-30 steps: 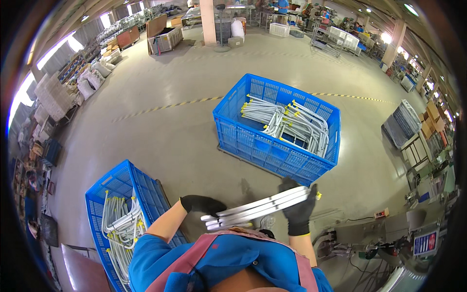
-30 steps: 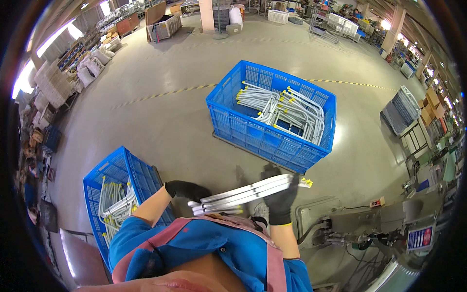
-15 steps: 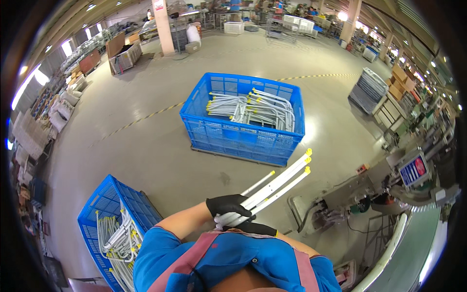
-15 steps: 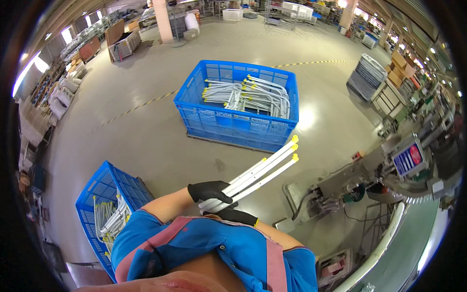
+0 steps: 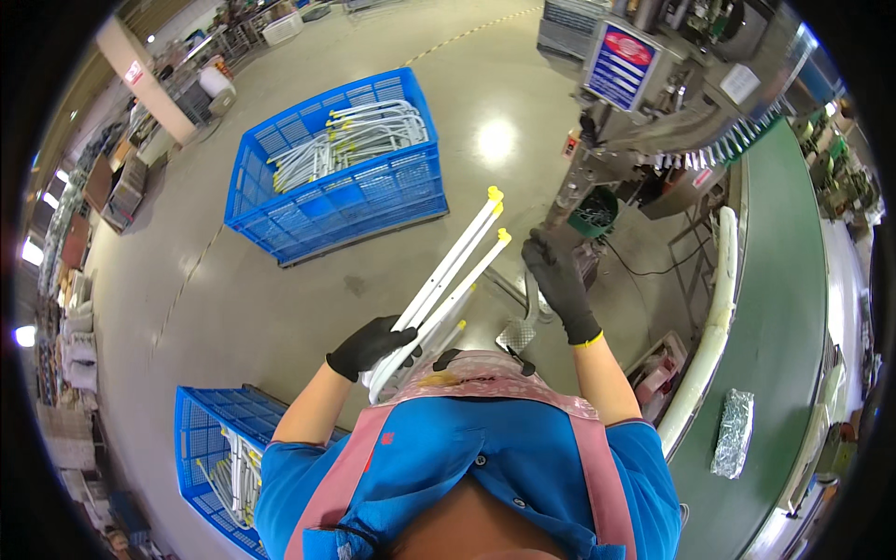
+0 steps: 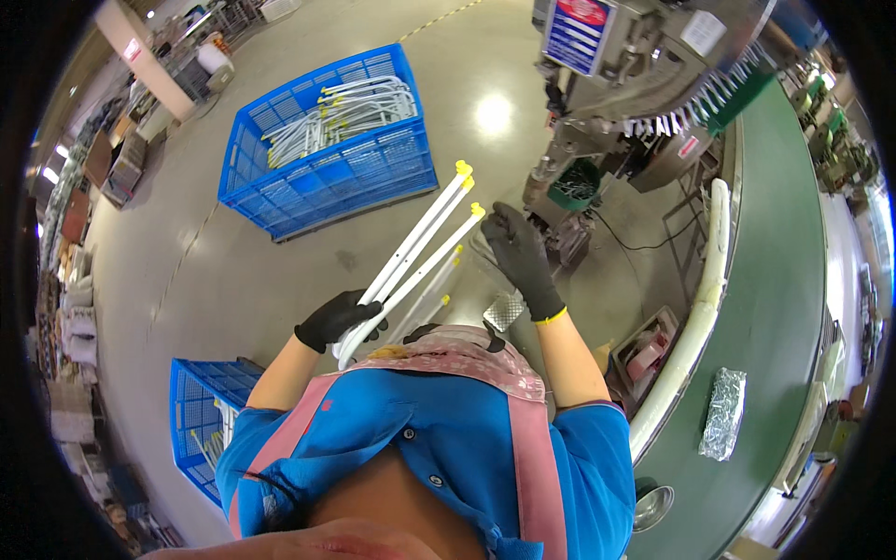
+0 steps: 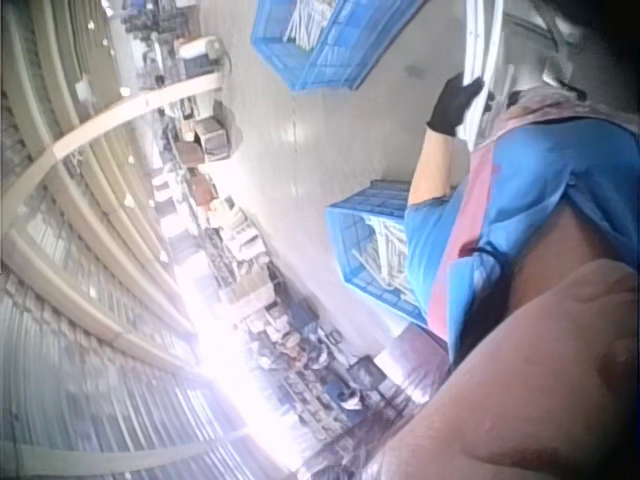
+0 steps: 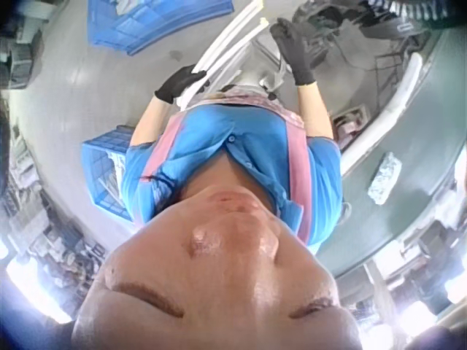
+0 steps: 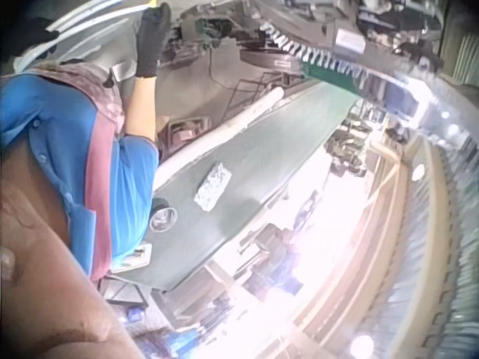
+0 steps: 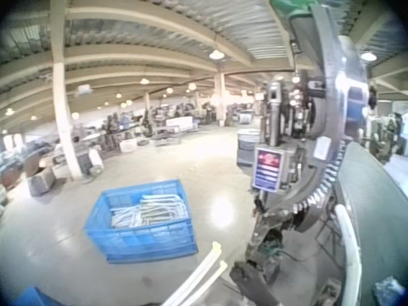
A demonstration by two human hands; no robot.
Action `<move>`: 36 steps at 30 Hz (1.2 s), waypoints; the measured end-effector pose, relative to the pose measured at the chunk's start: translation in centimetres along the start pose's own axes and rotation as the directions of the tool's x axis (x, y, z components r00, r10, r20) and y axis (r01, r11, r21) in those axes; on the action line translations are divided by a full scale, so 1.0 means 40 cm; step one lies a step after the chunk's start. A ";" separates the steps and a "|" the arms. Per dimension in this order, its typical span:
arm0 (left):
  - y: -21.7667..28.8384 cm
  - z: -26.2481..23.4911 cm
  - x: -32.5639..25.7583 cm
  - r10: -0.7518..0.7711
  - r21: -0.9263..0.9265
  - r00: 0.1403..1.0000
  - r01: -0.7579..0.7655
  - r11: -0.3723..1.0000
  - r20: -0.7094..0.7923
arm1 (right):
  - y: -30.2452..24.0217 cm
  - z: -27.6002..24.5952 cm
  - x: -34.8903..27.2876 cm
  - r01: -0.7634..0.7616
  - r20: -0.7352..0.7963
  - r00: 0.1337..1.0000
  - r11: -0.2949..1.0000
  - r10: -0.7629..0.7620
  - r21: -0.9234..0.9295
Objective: The person picks white tubular parts from a blue crate, attaches yellow caps using a machine, and returns the finished parts to the crate. The person also handles a bag of small metal parts and a metal bowl on the workbench.
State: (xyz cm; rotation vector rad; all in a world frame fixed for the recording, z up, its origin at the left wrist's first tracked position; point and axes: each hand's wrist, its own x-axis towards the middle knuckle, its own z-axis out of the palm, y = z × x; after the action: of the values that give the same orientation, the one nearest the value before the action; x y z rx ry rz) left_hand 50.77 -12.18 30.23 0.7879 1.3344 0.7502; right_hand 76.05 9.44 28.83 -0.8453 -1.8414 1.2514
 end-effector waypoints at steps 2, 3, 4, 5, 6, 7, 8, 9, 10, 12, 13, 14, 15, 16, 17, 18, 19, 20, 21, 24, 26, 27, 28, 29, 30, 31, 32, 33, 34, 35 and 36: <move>0.012 0.043 0.012 -0.024 0.052 1.000 0.025 0.998 -0.006 | 0.020 -0.049 0.029 -0.051 -0.098 0.994 0.996 0.043 -0.077; 0.016 0.060 0.021 -0.016 0.088 1.000 0.015 0.996 0.003 | 0.033 -0.073 0.039 0.061 -0.110 0.991 0.985 -0.079 -0.162; 0.019 0.072 0.030 0.007 0.100 1.000 -0.009 0.995 0.019 | 0.046 -0.099 0.048 0.080 -0.119 0.986 0.964 -0.114 -0.255; 0.023 0.081 0.041 0.013 0.101 0.999 -0.016 0.995 0.033 | 0.058 -0.123 0.059 0.151 -0.115 0.973 0.928 -0.201 -0.340; 0.029 0.083 0.053 0.018 0.182 0.999 -0.025 0.983 0.043 | 0.072 -0.128 0.075 0.102 -0.174 0.968 0.920 -0.179 -0.379; 0.038 0.081 0.068 0.029 0.254 0.998 -0.043 0.966 0.060 | 0.082 -0.145 0.087 0.134 -0.152 0.968 0.928 -0.197 -0.349; 0.048 0.078 0.083 0.034 0.323 0.997 -0.056 0.945 0.075 | 0.090 -0.159 0.100 0.142 -0.135 0.972 0.937 -0.193 -0.320; 0.056 0.075 0.098 0.073 0.347 0.993 -0.102 0.932 0.096 | 0.097 -0.172 0.114 0.156 -0.120 0.973 0.943 -0.198 -0.294; 0.064 0.073 0.112 0.103 0.367 0.988 -0.139 0.920 0.115 | 0.102 -0.184 0.128 0.134 -0.085 0.986 0.982 -0.146 -0.130; 0.084 0.064 0.141 0.119 0.403 0.981 -0.172 0.899 0.153 | 0.108 -0.206 0.148 0.035 -0.059 0.997 0.987 -0.045 -0.158; 0.094 0.057 0.157 0.105 0.421 0.980 -0.169 0.891 0.172 | 0.111 -0.215 0.157 -0.015 -0.054 0.999 0.985 0.005 -0.172; 0.105 0.051 0.172 0.091 0.439 0.978 -0.167 0.883 0.188 | 0.113 -0.225 0.167 -0.046 -0.026 0.999 0.987 0.043 -0.152; 0.114 0.045 0.187 0.066 0.439 0.977 -0.150 0.886 0.202 | 0.116 -0.227 0.175 -0.060 -0.032 0.998 0.993 0.057 -0.104; 0.124 0.036 0.201 0.041 0.439 0.976 -0.134 0.889 0.215 | 0.118 -0.238 0.185 -0.075 0.006 0.997 0.995 0.075 -0.071; 0.134 0.027 0.215 0.019 0.439 0.974 -0.119 0.891 0.226 | 0.120 -0.245 0.195 -0.136 0.039 0.990 0.989 0.138 -0.056; 0.142 0.018 0.226 0.001 0.444 0.973 -0.106 0.890 0.229 | 0.121 -0.251 0.201 -0.111 0.043 0.993 0.993 0.108 0.050; 0.150 0.008 0.236 -0.016 0.449 0.973 -0.092 0.889 0.232 | 0.121 -0.255 0.208 -0.096 0.037 0.995 0.985 0.092 0.146; 0.156 0.000 0.244 -0.064 0.451 0.971 -0.049 0.891 0.231 | 0.121 -0.257 0.214 -0.079 0.036 0.997 0.969 0.072 0.235; 0.163 -0.007 0.253 -0.021 0.465 0.972 -0.092 0.880 0.232 | 0.119 -0.259 0.221 -0.110 0.035 0.994 0.980 0.106 0.164; 0.183 -0.027 0.280 -0.002 0.500 0.971 -0.121 0.857 0.238 | 0.106 -0.260 0.237 -0.223 0.011 0.975 0.974 0.222 0.033; 0.199 -0.045 0.293 -0.005 0.522 0.969 -0.129 0.843 0.247 | 0.094 -0.265 0.243 -0.278 0.000 0.960 0.957 0.279 0.078; 0.208 -0.057 0.296 -0.017 0.521 0.965 -0.126 0.844 0.260 | 0.090 -0.269 0.245 -0.324 0.005 0.946 0.940 0.325 0.104; 0.217 -0.071 0.298 -0.027 0.520 0.961 -0.124 0.845 0.274 | 0.085 -0.280 0.247 -0.331 0.046 0.943 0.935 0.328 0.125; 0.225 -0.083 0.301 -0.038 0.518 0.957 -0.122 0.847 0.288 | 0.083 -0.289 0.249 -0.349 0.072 0.937 0.927 0.342 0.139; 0.234 -0.095 0.306 -0.044 0.511 0.951 -0.124 0.851 0.305 | 0.083 -0.295 0.253 -0.314 0.069 0.949 0.944 0.308 0.106; 0.242 -0.108 0.309 -0.051 0.503 0.945 -0.126 0.855 0.322 | 0.084 -0.302 0.259 -0.289 0.053 0.957 0.955 0.285 0.065; 0.248 -0.116 0.312 -0.082 0.510 0.940 -0.105 0.854 0.330 | 0.088 -0.306 0.265 -0.292 0.025 0.956 0.956 0.292 0.009; 0.253 -0.123 0.317 -0.052 0.494 0.937 -0.134 0.859 0.345 | 0.092 -0.308 0.271 -0.210 0.008 0.978 0.978 0.210 -0.010; 0.259 -0.131 0.323 -0.043 0.491 0.936 -0.144 0.859 0.350 | 0.098 -0.308 0.279 -0.154 -0.020 0.988 0.987 0.153 -0.047; 0.264 -0.138 0.330 -0.032 0.488 0.934 -0.156 0.859 0.355 | 0.102 -0.309 0.286 -0.061 -0.025 0.998 0.994 0.059 -0.085; 0.268 -0.144 0.336 -0.035 0.455 0.925 -0.153 0.877 0.377 | 0.108 -0.307 0.294 -0.079 -0.057 0.996 0.990 0.073 -0.114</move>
State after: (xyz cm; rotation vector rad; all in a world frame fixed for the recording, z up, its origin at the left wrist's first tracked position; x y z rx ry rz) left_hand 46.00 5.25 31.65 1.3053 1.1529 0.2821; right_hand 81.07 26.19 30.28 -1.0111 -1.8689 1.1658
